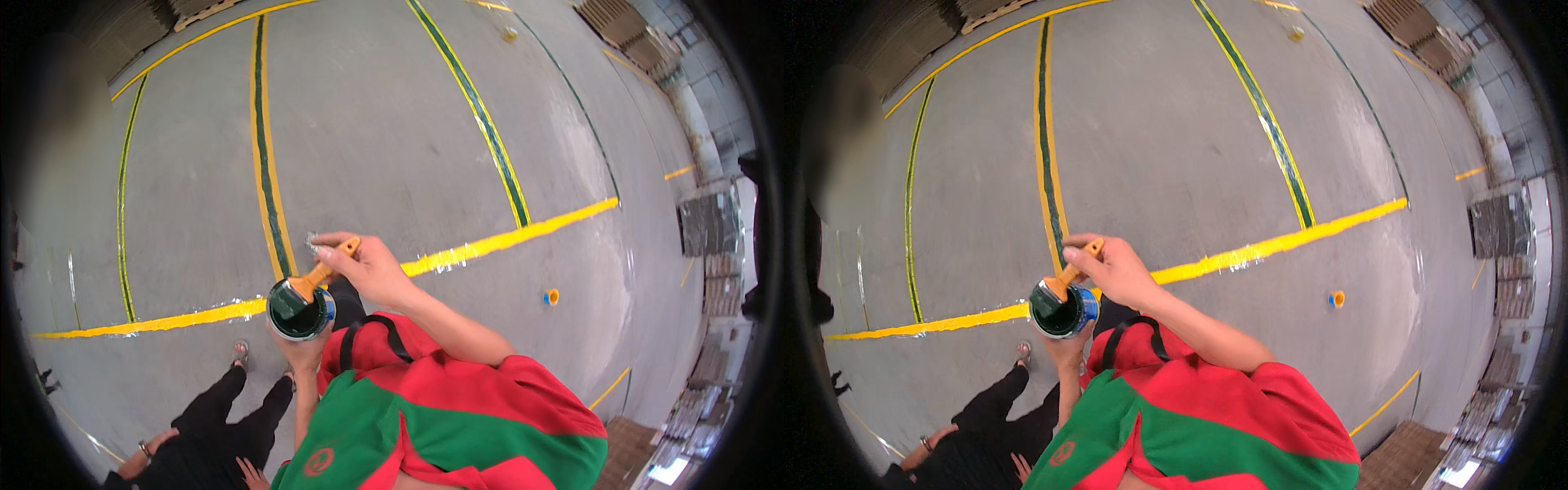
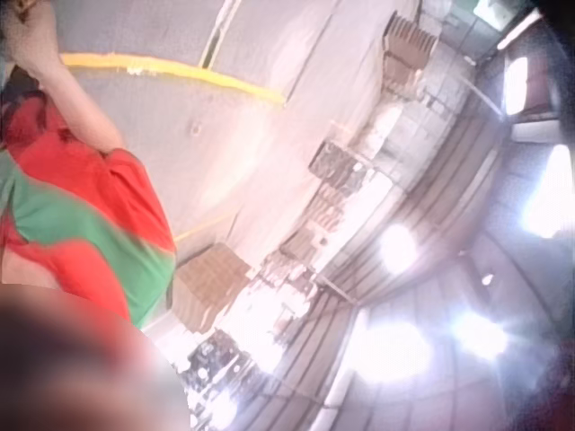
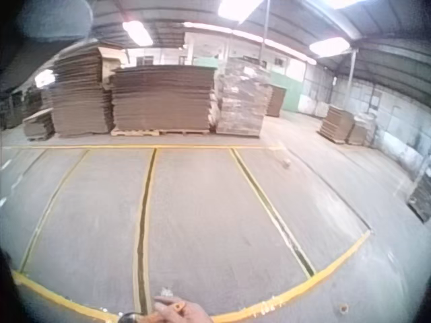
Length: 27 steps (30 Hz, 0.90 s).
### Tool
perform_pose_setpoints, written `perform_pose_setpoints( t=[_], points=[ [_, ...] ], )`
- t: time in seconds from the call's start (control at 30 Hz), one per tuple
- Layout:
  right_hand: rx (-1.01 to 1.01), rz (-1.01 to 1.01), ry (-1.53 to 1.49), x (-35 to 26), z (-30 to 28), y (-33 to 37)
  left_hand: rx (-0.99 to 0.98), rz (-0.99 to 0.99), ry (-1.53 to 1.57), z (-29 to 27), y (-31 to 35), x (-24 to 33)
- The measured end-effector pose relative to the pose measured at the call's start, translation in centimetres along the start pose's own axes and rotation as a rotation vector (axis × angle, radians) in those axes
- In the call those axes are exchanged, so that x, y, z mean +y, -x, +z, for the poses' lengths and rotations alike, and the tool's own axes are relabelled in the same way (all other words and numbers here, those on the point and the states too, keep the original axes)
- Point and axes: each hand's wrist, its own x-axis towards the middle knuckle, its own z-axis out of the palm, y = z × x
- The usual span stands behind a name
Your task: The person paints green lines on a warehouse floor using a paintbrush and a paint can. They dip the brush into the paint and apply it along yellow tape markings to create straight lines.
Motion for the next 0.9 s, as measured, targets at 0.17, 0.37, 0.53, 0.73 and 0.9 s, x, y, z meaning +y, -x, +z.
perform_pose_setpoints(
  t=[0.17, 0.37, 0.53, 0.73, 0.9],
  points=[
    [-0.121, -0.104, 0.388, -3.4, 0.8, -14.3, 0.017, 0.017, -0.016, 2.6, -14.6, -1.5],
    [-0.45, -0.349, 0.682, -8.6, 5.0, -27.5, 0.177, 0.043, 0.128, 2.6, -27.3, -0.7],
    [-0.707, -0.346, 0.829, -7.1, 9.7, -36.5, 0.4, -0.065, -0.059, 0.8, -32.3, -3.4],
    [-1.203, -0.508, 0.877, 3.4, 13.6, -45.6, 0.692, -0.168, -0.351, 2.3, -33.2, -9.8],
    [-1.412, -0.38, 0.889, 11.8, 13.1, -44.6, 0.842, -0.356, -0.247, 5.1, -26.4, -16.5]
  ],
)
